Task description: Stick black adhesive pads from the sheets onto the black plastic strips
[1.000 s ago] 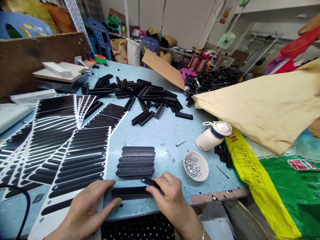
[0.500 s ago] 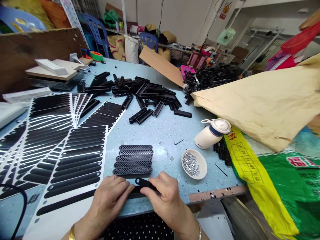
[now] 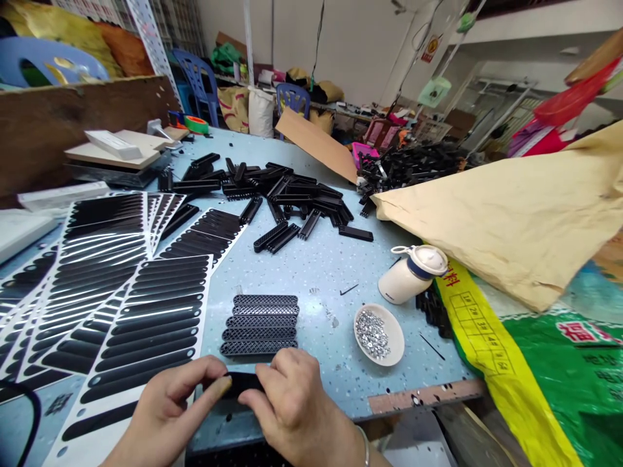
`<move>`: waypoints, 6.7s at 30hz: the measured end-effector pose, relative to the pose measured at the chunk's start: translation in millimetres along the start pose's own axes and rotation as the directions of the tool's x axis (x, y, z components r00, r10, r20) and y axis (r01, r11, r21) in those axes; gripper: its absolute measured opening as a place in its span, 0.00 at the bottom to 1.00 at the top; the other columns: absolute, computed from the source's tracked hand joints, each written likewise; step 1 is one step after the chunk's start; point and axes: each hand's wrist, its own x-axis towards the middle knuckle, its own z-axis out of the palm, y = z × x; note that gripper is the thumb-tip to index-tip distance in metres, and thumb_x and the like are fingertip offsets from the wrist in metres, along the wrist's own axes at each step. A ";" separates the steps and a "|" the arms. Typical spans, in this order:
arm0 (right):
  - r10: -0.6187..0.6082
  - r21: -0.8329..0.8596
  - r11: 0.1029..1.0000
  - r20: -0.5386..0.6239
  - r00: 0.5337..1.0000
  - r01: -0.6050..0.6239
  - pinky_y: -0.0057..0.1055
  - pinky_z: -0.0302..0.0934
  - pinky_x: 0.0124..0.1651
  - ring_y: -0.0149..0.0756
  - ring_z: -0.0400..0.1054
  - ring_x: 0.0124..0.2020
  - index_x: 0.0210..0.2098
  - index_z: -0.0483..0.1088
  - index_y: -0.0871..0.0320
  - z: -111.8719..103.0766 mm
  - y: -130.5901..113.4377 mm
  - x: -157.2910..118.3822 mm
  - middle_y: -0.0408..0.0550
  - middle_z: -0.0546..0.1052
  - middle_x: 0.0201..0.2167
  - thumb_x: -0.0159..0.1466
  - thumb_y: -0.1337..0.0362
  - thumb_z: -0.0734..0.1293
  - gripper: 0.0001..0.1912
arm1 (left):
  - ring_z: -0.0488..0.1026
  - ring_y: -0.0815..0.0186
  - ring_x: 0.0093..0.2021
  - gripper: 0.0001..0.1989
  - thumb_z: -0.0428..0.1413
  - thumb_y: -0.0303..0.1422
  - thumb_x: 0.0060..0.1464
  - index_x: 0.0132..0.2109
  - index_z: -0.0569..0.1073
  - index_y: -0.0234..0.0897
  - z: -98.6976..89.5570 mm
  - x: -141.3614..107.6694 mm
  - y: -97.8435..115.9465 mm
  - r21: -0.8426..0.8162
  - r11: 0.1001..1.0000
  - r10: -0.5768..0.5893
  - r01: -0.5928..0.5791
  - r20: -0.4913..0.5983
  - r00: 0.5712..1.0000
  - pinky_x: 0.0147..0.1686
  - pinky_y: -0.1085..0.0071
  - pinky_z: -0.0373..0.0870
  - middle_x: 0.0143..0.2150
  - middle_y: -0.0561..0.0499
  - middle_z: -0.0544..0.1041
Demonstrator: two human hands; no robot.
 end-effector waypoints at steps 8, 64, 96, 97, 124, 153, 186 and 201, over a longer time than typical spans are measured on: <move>0.015 0.041 0.999 -0.138 0.990 -0.009 0.39 0.67 0.33 0.41 0.68 0.33 0.47 0.73 0.60 -2.7 8.2 -7.0 0.52 0.75 0.32 0.66 0.70 0.66 0.10 | 0.67 0.69 0.23 0.12 0.63 0.39 0.46 0.23 0.76 0.36 -14.1 16.4 -8.9 -0.432 0.843 -0.315 0.321 0.088 0.945 0.25 0.75 0.66 0.20 0.52 0.72; 0.053 -0.029 0.998 0.081 0.995 -0.051 0.40 0.63 0.36 0.41 0.69 0.32 0.36 0.78 0.58 11.8 32.4 15.0 0.51 0.77 0.30 0.65 0.68 0.64 0.09 | 0.79 0.66 0.31 0.07 0.55 0.28 0.54 0.38 0.78 0.39 -14.6 6.6 -36.4 0.191 0.980 0.068 -0.054 -0.071 0.995 0.33 0.72 0.75 0.32 0.52 0.81; 0.067 -0.034 0.997 0.080 0.995 -0.065 0.41 0.62 0.35 0.41 0.67 0.31 0.35 0.78 0.60 12.7 30.7 16.3 0.52 0.75 0.29 0.65 0.69 0.64 0.09 | 0.80 0.66 0.31 0.08 0.56 0.28 0.53 0.38 0.79 0.39 -15.2 6.8 -38.0 0.215 0.974 0.100 -0.077 -0.098 0.990 0.32 0.73 0.75 0.32 0.53 0.82; 0.072 -0.030 0.997 0.077 0.994 -0.070 0.41 0.62 0.35 0.42 0.67 0.31 0.35 0.78 0.60 13.0 30.9 15.9 0.52 0.75 0.29 0.65 0.68 0.64 0.09 | 0.80 0.66 0.31 0.08 0.56 0.28 0.53 0.38 0.79 0.39 -15.3 6.7 -38.0 0.214 0.974 0.095 -0.073 -0.094 0.991 0.33 0.73 0.75 0.32 0.53 0.82; 0.148 0.042 0.988 0.039 0.988 -0.149 0.39 0.64 0.35 0.41 0.68 0.31 0.36 0.80 0.60 17.7 32.4 15.1 0.51 0.76 0.29 0.62 0.69 0.67 0.07 | 0.78 0.66 0.30 0.07 0.56 0.33 0.57 0.36 0.78 0.39 -12.8 11.9 -36.3 0.223 0.973 0.076 -0.055 -0.087 0.993 0.31 0.73 0.74 0.30 0.53 0.81; 0.313 0.181 0.943 -0.200 0.928 -0.280 0.35 0.67 0.35 0.39 0.73 0.32 0.38 0.78 0.59 -5.9 52.4 -23.0 0.50 0.79 0.31 0.64 0.70 0.67 0.07 | 0.80 0.65 0.30 0.11 0.55 0.39 0.57 0.35 0.79 0.41 -13.1 13.9 -43.9 0.310 0.950 0.087 -0.047 -0.117 0.989 0.31 0.73 0.76 0.31 0.54 0.83; -0.380 0.031 0.925 0.037 0.924 0.380 0.50 0.65 0.44 0.60 0.70 0.49 0.43 0.73 0.61 156.8 -78.4 1.8 0.59 0.79 0.46 0.61 0.65 0.67 0.12 | 0.65 0.70 0.18 0.21 0.58 0.46 0.51 0.20 0.72 0.37 -120.2 -138.0 -64.0 0.196 0.874 -0.297 0.444 -0.508 0.808 0.20 0.77 0.60 0.16 0.56 0.67; -0.226 0.419 0.872 -0.114 0.967 0.253 0.51 0.67 0.50 0.50 0.72 0.48 0.48 0.74 0.58 147.3 -104.0 34.9 0.57 0.80 0.44 0.64 0.64 0.66 0.14 | 0.74 0.63 0.31 0.12 0.67 0.34 0.45 0.38 0.82 0.33 -84.1 -133.7 -33.7 -0.804 0.541 -0.579 0.246 -0.143 0.803 0.34 0.71 0.68 0.28 0.49 0.79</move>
